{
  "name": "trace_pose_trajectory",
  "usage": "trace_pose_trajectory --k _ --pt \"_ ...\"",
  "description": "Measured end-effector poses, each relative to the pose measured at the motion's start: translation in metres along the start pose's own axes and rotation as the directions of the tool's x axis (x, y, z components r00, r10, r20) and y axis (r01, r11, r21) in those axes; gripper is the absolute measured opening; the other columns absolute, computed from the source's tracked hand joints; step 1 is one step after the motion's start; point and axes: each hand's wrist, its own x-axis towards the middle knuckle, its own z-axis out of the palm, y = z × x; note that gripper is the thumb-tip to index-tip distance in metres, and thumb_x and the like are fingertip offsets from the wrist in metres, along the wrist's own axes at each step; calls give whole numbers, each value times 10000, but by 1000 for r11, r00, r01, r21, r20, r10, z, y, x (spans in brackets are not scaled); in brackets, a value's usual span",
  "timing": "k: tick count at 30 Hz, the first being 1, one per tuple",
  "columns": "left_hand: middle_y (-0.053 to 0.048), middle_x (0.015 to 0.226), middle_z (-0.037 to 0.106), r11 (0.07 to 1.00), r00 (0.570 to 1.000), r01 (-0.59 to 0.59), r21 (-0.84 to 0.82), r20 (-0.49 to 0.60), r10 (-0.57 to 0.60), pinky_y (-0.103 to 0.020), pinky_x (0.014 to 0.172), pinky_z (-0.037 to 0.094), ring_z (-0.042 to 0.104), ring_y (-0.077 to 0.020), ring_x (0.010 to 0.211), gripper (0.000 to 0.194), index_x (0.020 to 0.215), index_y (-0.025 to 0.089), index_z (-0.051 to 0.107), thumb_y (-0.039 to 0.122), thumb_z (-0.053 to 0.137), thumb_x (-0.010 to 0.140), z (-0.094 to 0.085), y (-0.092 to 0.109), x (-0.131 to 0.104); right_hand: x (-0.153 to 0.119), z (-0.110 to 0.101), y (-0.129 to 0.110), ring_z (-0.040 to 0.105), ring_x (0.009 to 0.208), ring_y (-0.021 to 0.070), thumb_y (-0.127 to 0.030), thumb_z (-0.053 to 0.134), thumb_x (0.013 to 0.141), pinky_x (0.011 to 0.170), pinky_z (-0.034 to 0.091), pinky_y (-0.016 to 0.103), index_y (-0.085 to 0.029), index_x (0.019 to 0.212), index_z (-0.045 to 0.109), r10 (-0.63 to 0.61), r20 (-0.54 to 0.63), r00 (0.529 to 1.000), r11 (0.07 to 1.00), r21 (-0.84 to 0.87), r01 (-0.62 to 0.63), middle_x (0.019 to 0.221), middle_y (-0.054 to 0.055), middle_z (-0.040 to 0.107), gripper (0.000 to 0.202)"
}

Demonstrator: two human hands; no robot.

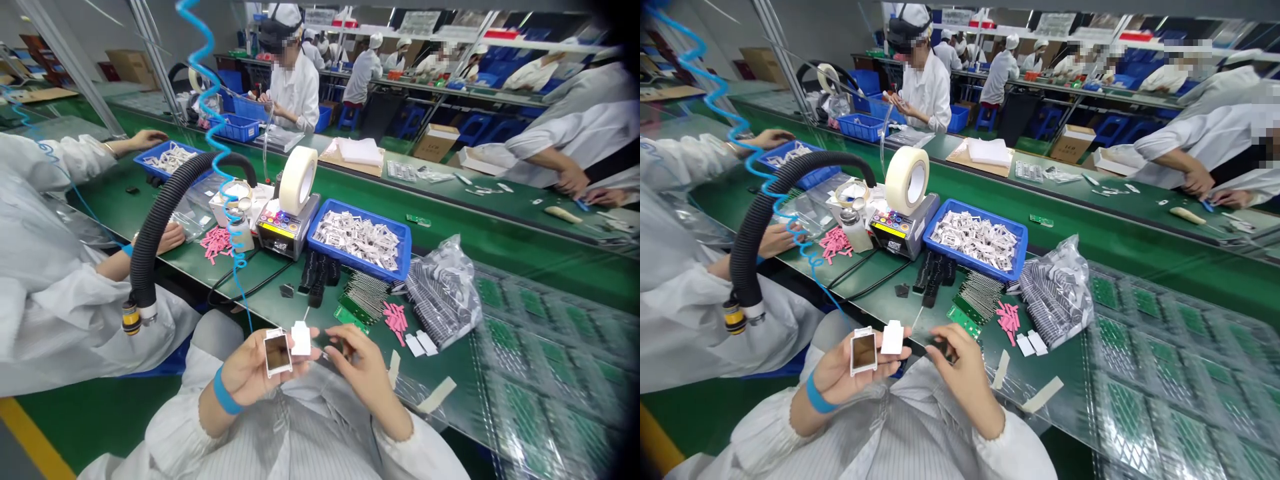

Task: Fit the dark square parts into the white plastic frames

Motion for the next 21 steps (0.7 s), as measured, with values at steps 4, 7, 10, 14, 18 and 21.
trace_pose_trajectory --k 4,7,10,14,18,21 --pt "-134 1064 697 998 997 56 -19 46 -55 -277 836 482 650 -234 973 397 984 101 691 347 735 676 8 -8 3 10 1 -32 568 1005 219 -507 558 808 813 474 341 -259 1083 639 -145 185 972 833 553 19 1099 88 604 379" --pt "-103 947 725 997 997 68 -27 50 -66 -275 831 478 666 -196 895 401 989 107 685 348 737 674 12 -10 3 16 12 -44 565 1035 224 -486 601 784 896 437 384 -266 994 682 -152 273 950 655 747 -109 1080 71 630 315" --pt "-107 952 721 998 997 57 -8 54 -57 -313 858 466 665 -212 907 391 992 123 681 357 729 683 13 -10 1 17 22 -48 597 940 206 -471 666 723 841 466 362 -242 924 679 -92 299 950 477 850 -222 1027 62 642 305" --pt "-114 1063 683 999 1000 -11 36 -2 11 -378 878 458 623 -260 1009 385 971 148 682 347 755 650 13 -12 2 17 14 -52 616 771 167 -484 681 707 699 496 300 -252 959 633 31 164 986 439 884 -161 902 35 656 346" --pt "-50 1005 696 994 985 -87 70 -144 96 -382 862 460 633 -217 945 376 991 220 674 317 767 640 11 -16 6 15 -9 -65 612 881 183 -351 568 847 764 485 320 -273 1077 625 -80 -107 991 854 506 124 965 48 659 249" --pt "-28 906 709 981 951 -140 132 -259 170 -323 828 452 637 -166 848 378 978 224 686 284 785 618 12 -18 9 9 -14 -76 587 874 188 -244 573 847 746 466 330 -247 1143 590 -374 -103 922 925 24 378 970 57 655 296"
